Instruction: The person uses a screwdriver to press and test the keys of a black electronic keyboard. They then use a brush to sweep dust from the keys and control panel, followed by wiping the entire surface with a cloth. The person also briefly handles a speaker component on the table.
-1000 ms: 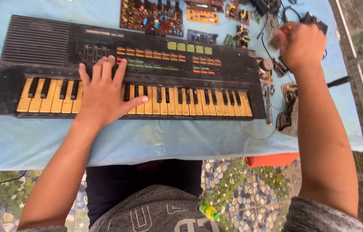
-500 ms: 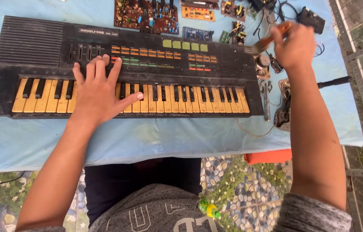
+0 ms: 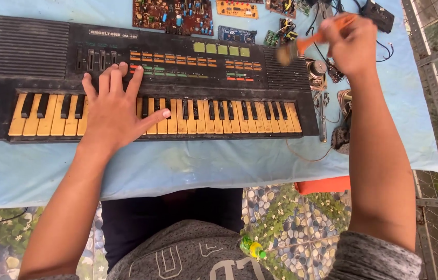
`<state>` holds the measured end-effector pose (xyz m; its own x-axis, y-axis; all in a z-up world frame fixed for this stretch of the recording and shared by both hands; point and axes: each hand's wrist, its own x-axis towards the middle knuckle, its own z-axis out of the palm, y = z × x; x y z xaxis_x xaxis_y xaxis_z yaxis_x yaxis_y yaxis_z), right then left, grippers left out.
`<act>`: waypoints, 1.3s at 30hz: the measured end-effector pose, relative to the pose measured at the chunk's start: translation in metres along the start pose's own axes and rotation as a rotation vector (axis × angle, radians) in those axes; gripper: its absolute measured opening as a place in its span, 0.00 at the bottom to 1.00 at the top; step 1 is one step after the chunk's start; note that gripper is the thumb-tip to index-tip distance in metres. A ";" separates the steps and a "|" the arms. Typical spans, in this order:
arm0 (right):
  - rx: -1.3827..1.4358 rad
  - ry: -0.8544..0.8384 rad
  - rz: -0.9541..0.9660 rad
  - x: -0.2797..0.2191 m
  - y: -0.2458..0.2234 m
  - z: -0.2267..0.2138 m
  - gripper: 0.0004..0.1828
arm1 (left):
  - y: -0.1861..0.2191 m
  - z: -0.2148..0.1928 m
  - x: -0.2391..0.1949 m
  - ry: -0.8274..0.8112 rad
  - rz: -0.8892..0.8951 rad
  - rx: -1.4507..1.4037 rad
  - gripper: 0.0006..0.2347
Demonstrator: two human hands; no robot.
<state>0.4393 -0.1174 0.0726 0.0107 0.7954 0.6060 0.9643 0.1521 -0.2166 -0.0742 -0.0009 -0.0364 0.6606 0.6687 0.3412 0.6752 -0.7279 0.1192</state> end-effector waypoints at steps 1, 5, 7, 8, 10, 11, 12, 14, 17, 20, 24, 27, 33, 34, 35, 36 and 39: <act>-0.100 -0.071 0.135 -0.002 -0.003 0.000 0.13 | -0.001 0.001 0.000 0.003 0.005 0.005 0.45; 0.068 -0.174 0.143 -0.004 -0.013 -0.008 0.13 | -0.001 0.002 -0.003 0.028 0.021 0.010 0.44; -0.216 -0.163 0.158 -0.010 0.002 -0.012 0.12 | -0.001 0.002 -0.002 0.035 0.021 0.012 0.44; -0.501 -0.146 0.171 -0.015 0.010 -0.014 0.11 | -0.001 0.002 -0.002 0.042 0.025 0.013 0.44; -0.203 -0.211 0.180 -0.013 -0.017 -0.027 0.11 | 0.000 0.002 -0.002 0.038 0.030 0.010 0.44; 0.104 -0.273 0.173 -0.008 -0.031 -0.032 0.12 | 0.000 0.002 -0.003 0.036 0.023 0.012 0.44; 0.105 -0.274 0.171 -0.009 -0.029 -0.035 0.12 | -0.002 0.001 -0.002 0.036 0.020 0.012 0.44; -0.514 -0.369 0.210 -0.016 -0.025 -0.043 0.12 | -0.001 0.002 -0.002 0.050 0.037 0.035 0.44; 0.037 -0.219 0.272 -0.022 -0.032 -0.061 0.06 | 0.003 -0.008 0.002 -0.070 0.002 -0.046 0.45; -0.562 -0.401 0.225 -0.030 -0.027 -0.077 0.07 | 0.003 -0.011 0.000 -0.026 0.031 -0.059 0.45; 0.316 -0.190 0.093 -0.029 -0.046 -0.080 0.03 | 0.003 -0.007 -0.004 0.032 0.075 -0.042 0.45; -0.437 -0.432 0.238 -0.034 -0.050 -0.075 0.06 | 0.002 -0.008 -0.004 0.066 0.085 -0.013 0.43; -0.109 -0.376 0.165 -0.046 -0.052 -0.052 0.18 | 0.003 -0.010 -0.002 0.071 0.085 -0.015 0.43; -0.155 -0.229 0.016 -0.047 -0.054 -0.046 0.14 | 0.005 -0.014 0.000 -0.002 0.057 -0.060 0.44; -0.189 -0.082 -0.149 -0.042 -0.055 -0.037 0.12 | 0.005 -0.020 0.002 -0.068 0.016 -0.098 0.46; -0.176 -0.079 -0.161 -0.040 -0.068 -0.034 0.12 | 0.005 -0.017 0.002 -0.067 0.001 -0.087 0.46; 0.165 -0.276 0.276 -0.034 -0.084 -0.021 0.11 | 0.001 -0.011 -0.001 -0.031 0.008 -0.068 0.45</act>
<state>0.3634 -0.1700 0.0866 0.1692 0.9435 0.2849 0.8797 -0.0142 -0.4752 -0.0773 -0.0038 -0.0262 0.6762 0.6667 0.3134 0.6472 -0.7408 0.1797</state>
